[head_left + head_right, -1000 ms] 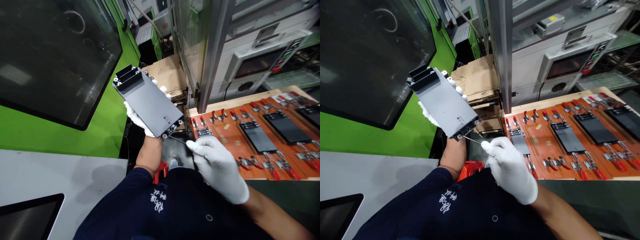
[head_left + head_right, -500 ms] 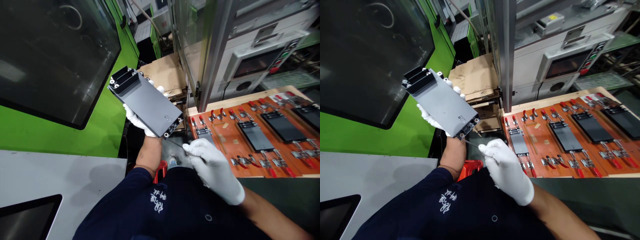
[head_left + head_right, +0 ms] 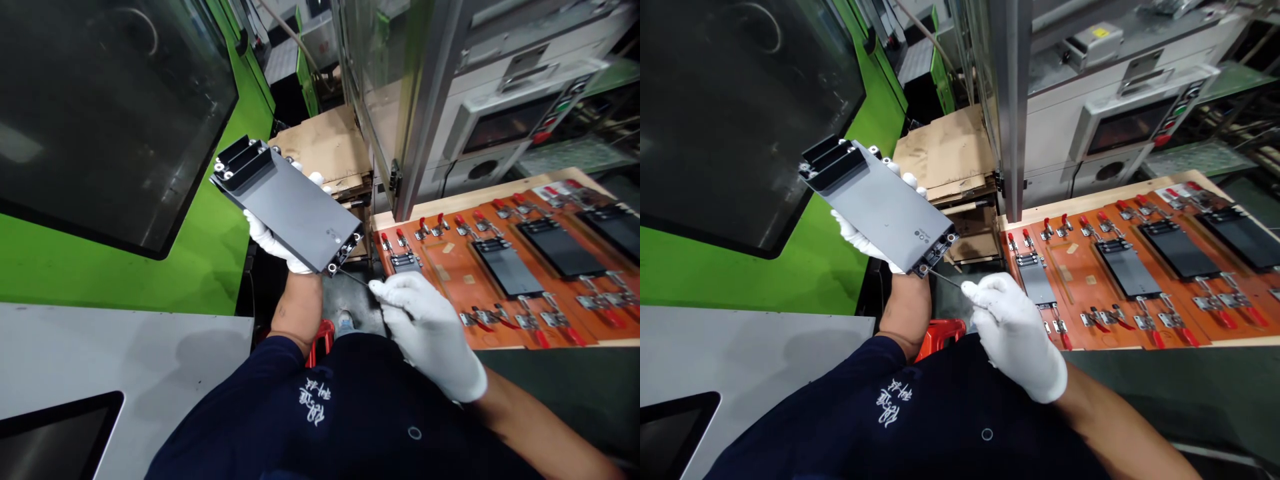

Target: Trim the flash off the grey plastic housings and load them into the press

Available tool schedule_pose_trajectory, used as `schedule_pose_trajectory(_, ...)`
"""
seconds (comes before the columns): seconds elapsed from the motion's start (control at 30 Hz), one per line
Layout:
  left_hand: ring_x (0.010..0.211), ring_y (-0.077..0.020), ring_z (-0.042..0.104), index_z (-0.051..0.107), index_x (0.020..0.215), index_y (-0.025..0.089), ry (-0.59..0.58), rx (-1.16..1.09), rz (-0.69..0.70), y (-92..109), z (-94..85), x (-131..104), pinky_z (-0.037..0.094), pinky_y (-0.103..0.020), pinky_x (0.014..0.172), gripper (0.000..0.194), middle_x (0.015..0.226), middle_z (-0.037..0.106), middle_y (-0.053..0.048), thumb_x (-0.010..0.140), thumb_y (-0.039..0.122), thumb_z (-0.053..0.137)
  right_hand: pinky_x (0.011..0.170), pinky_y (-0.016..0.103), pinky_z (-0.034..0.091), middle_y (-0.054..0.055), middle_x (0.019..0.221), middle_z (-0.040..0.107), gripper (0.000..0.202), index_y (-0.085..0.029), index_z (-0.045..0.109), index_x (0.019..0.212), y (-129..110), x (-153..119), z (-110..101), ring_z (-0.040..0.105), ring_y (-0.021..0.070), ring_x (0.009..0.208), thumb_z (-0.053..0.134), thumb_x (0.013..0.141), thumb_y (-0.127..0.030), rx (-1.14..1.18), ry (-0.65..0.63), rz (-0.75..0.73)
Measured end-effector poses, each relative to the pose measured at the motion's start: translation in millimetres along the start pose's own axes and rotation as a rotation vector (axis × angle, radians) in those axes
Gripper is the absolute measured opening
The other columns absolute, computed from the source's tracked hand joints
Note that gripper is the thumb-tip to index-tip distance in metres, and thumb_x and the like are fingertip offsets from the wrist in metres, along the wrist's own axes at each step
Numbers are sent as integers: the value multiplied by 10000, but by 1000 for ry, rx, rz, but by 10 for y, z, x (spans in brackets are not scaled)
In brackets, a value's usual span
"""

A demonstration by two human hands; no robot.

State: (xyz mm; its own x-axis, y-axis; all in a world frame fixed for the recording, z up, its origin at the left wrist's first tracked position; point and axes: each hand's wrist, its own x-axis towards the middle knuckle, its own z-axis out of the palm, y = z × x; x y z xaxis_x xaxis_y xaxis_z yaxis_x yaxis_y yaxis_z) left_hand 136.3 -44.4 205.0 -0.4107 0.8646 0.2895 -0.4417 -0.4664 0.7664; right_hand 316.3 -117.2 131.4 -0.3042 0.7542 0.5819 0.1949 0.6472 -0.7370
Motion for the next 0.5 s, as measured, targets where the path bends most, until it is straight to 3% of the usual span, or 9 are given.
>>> schedule_pose_trajectory(0.2,1566,-351,235,281,1642,299,4,12,44,-39,-68,21,347,-567,1198,943,1673,345,64,880,811,65,724,310,583,43,845,646,212,-215,701,902,-56,31,29,657,168,788,546,941,-75,94,-8,61)
schedule_pose_trajectory(0.37,1530,-387,310,342,1602,284,-19,-14,38,-46,-115,35,355,-612,1165,911,1692,311,25,892,775,49,681,258,573,38,851,699,170,-200,668,792,-91,81,-15,686,152,758,597,935,-143,261,-134,219)
schedule_pose_trajectory(0.5,1466,-343,420,442,1501,277,-5,16,1,-45,-241,47,438,-521,1132,838,1676,343,-15,917,740,59,697,275,564,54,913,724,83,-196,717,816,101,-18,87,695,177,841,659,875,-204,344,29,397)
